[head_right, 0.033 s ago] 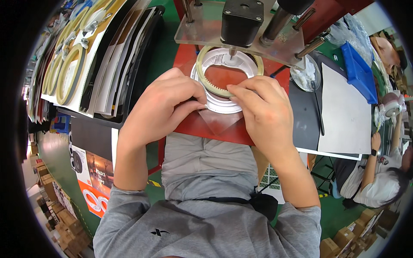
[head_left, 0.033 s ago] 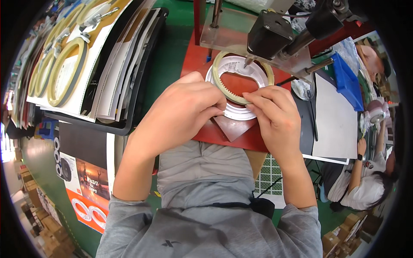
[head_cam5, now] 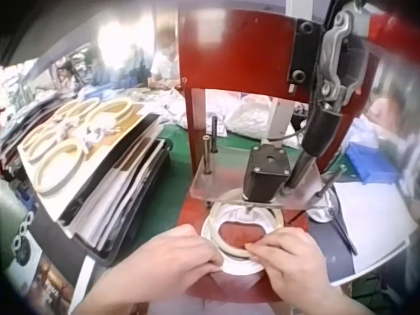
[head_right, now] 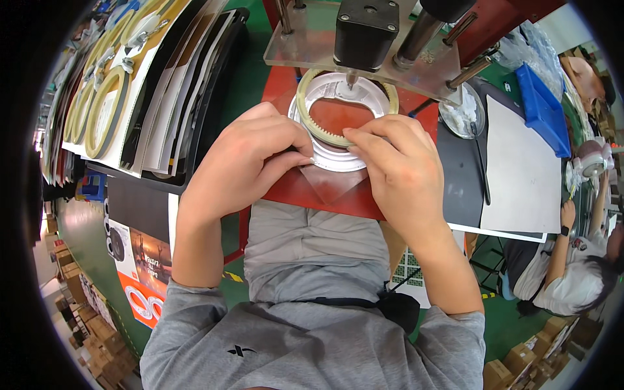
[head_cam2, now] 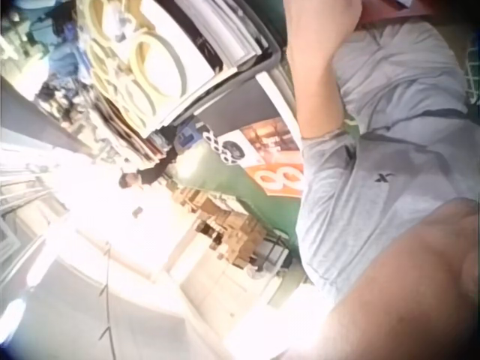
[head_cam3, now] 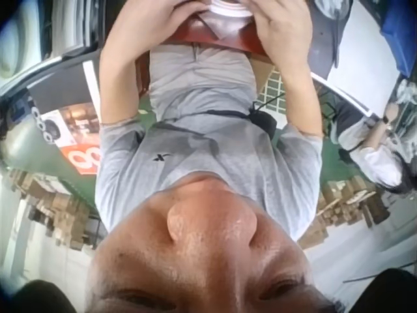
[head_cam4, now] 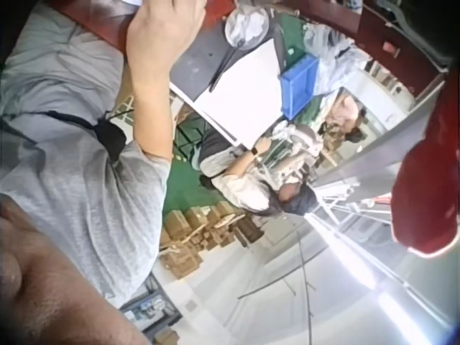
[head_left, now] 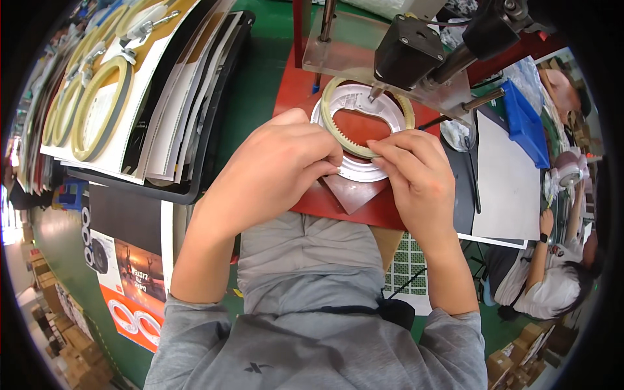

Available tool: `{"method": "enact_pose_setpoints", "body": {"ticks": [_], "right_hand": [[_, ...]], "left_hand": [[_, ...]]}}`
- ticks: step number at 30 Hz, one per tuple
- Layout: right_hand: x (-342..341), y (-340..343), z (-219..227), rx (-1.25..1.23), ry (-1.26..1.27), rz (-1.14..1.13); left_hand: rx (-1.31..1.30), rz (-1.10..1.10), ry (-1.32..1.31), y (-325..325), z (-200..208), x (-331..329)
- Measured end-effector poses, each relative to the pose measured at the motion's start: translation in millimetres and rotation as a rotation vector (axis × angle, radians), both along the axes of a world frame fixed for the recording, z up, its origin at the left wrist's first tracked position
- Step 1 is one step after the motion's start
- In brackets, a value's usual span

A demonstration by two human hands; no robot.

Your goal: Applying adhesive to circular components and using a manual press machine.

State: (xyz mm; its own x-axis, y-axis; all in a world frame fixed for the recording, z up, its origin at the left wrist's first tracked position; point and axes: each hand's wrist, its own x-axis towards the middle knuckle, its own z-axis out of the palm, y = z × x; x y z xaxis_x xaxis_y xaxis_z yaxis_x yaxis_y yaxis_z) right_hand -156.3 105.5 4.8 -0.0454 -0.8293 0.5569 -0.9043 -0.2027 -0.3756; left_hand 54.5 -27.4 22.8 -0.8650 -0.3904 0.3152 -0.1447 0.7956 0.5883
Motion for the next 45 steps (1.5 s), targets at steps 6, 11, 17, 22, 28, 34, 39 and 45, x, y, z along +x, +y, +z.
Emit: {"method": "enact_pose_setpoints", "body": {"ticks": [6,11,17,22,28,34,39,45], "right_hand": [[-2,0,3,0.009,0.007,0.030],[-3,1,3,0.032,0.006,0.029],[-3,-1,4,0.044,0.023,0.037],[-4,0,7,0.041,0.087,0.025],[6,7,7,0.037,0.219,-0.003],[21,10,3,0.016,0.191,-0.018],[30,12,1,0.028,0.157,-0.052],[39,9,4,0.027,0.151,-0.063]], "left_hand": [[0.051,-0.035,0.095,-6,-9,0],[-0.038,-0.003,0.109,4,-8,7],[-0.252,0.112,0.067,35,-21,22],[-0.118,0.128,0.149,32,-25,18],[-0.138,0.154,0.146,37,-32,21],[-0.098,0.248,0.160,48,-39,26],[0.004,0.259,0.243,48,-41,24],[-0.006,0.331,0.331,41,-39,15]]}}
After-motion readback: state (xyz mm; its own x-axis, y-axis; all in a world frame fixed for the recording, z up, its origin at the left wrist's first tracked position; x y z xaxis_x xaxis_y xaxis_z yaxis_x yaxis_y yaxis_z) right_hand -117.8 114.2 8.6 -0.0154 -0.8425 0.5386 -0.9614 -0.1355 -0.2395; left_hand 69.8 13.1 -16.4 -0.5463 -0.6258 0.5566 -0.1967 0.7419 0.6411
